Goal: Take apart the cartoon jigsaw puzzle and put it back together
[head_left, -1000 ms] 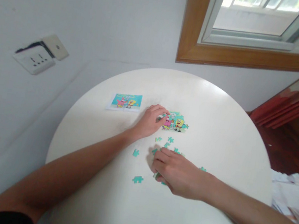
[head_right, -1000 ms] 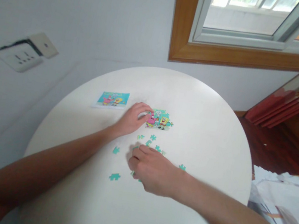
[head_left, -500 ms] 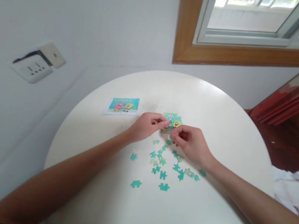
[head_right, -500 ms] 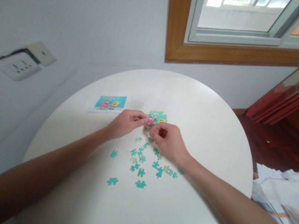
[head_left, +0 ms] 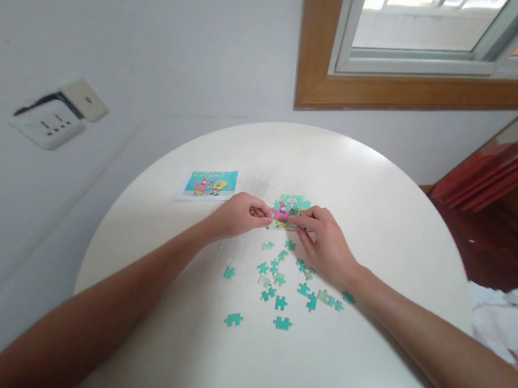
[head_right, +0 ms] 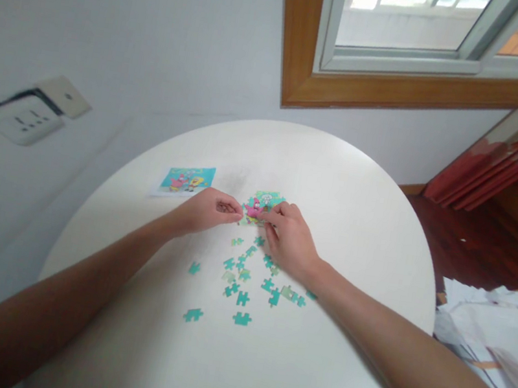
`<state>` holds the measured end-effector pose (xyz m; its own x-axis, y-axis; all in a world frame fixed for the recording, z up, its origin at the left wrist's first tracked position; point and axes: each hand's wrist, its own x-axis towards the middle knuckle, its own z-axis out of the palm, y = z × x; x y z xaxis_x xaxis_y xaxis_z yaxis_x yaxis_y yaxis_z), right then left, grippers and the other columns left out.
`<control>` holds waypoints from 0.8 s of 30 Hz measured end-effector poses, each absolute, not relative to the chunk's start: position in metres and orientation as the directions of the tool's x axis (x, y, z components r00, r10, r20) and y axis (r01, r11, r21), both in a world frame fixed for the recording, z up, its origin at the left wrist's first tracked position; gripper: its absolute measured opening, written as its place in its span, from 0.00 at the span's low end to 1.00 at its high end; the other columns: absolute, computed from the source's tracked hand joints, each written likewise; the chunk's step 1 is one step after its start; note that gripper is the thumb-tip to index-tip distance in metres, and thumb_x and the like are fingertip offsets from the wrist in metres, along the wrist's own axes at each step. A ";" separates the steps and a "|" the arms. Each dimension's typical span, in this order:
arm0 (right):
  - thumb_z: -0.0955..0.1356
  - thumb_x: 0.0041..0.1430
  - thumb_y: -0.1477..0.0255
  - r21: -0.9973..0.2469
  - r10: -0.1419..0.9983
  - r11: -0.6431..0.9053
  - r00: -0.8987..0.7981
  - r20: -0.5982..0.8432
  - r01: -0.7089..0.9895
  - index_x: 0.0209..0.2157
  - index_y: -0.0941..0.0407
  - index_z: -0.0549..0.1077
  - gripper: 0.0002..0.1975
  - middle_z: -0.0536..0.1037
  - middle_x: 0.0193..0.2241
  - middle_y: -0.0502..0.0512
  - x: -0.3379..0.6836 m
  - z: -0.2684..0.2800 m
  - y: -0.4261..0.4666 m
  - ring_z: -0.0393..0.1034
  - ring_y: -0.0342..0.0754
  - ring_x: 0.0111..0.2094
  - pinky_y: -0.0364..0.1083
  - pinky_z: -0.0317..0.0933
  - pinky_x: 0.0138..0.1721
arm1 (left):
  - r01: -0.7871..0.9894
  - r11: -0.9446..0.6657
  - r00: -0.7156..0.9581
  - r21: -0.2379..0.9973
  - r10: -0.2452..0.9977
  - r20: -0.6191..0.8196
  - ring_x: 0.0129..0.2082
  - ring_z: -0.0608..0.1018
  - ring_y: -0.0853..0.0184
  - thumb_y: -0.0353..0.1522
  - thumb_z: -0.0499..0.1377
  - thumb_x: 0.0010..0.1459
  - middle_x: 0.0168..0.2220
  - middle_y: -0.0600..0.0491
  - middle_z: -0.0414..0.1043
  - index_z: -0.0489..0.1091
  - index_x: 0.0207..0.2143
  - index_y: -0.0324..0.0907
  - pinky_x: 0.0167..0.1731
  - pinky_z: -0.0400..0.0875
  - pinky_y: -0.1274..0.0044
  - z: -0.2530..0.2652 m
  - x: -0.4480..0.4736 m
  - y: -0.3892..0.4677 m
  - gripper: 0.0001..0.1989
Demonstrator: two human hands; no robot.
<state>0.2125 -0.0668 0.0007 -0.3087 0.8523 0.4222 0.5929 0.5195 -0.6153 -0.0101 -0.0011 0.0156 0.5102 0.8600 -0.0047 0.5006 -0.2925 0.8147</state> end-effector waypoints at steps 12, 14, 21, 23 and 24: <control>0.64 0.59 0.83 -0.343 0.818 0.564 -0.451 0.357 0.751 0.39 0.53 0.80 0.16 0.68 0.39 0.60 0.208 -0.006 -0.070 0.59 0.53 0.41 0.49 0.56 0.40 | 0.607 -0.342 0.486 0.717 0.874 0.006 0.28 0.76 0.67 0.34 0.61 0.52 0.27 0.53 0.78 0.79 0.30 0.39 0.31 0.68 0.79 0.009 -0.011 0.005 0.09; 0.64 0.59 0.82 -0.341 0.819 0.563 -0.452 0.355 0.753 0.40 0.53 0.80 0.16 0.68 0.39 0.60 0.208 -0.006 -0.070 0.59 0.53 0.41 0.49 0.56 0.40 | 0.612 -0.369 0.494 0.700 0.869 0.027 0.27 0.75 0.68 0.33 0.61 0.52 0.26 0.53 0.77 0.79 0.30 0.39 0.31 0.68 0.78 0.009 -0.010 0.004 0.08; 0.64 0.60 0.82 -0.348 0.822 0.558 -0.445 0.355 0.754 0.44 0.51 0.80 0.18 0.69 0.39 0.60 0.208 -0.008 -0.070 0.60 0.53 0.41 0.49 0.56 0.40 | 0.628 -0.381 0.470 0.679 0.881 0.059 0.25 0.72 0.70 0.31 0.61 0.51 0.25 0.54 0.76 0.79 0.30 0.39 0.28 0.66 0.80 0.005 -0.009 0.003 0.07; 0.63 0.60 0.82 -0.346 0.821 0.559 -0.446 0.357 0.753 0.44 0.51 0.80 0.18 0.69 0.39 0.60 0.208 -0.008 -0.070 0.60 0.53 0.41 0.49 0.57 0.40 | 0.625 -0.383 0.474 0.680 0.878 0.059 0.24 0.71 0.71 0.30 0.61 0.51 0.24 0.54 0.75 0.79 0.30 0.39 0.27 0.65 0.80 0.004 -0.009 0.004 0.06; 0.63 0.60 0.82 -0.346 0.821 0.559 -0.447 0.354 0.753 0.44 0.51 0.80 0.18 0.69 0.39 0.60 0.208 -0.008 -0.070 0.60 0.53 0.41 0.49 0.57 0.41 | 0.623 -0.391 0.479 0.678 0.875 0.064 0.24 0.71 0.71 0.30 0.61 0.51 0.24 0.54 0.75 0.79 0.29 0.39 0.27 0.65 0.80 0.004 -0.009 0.004 0.06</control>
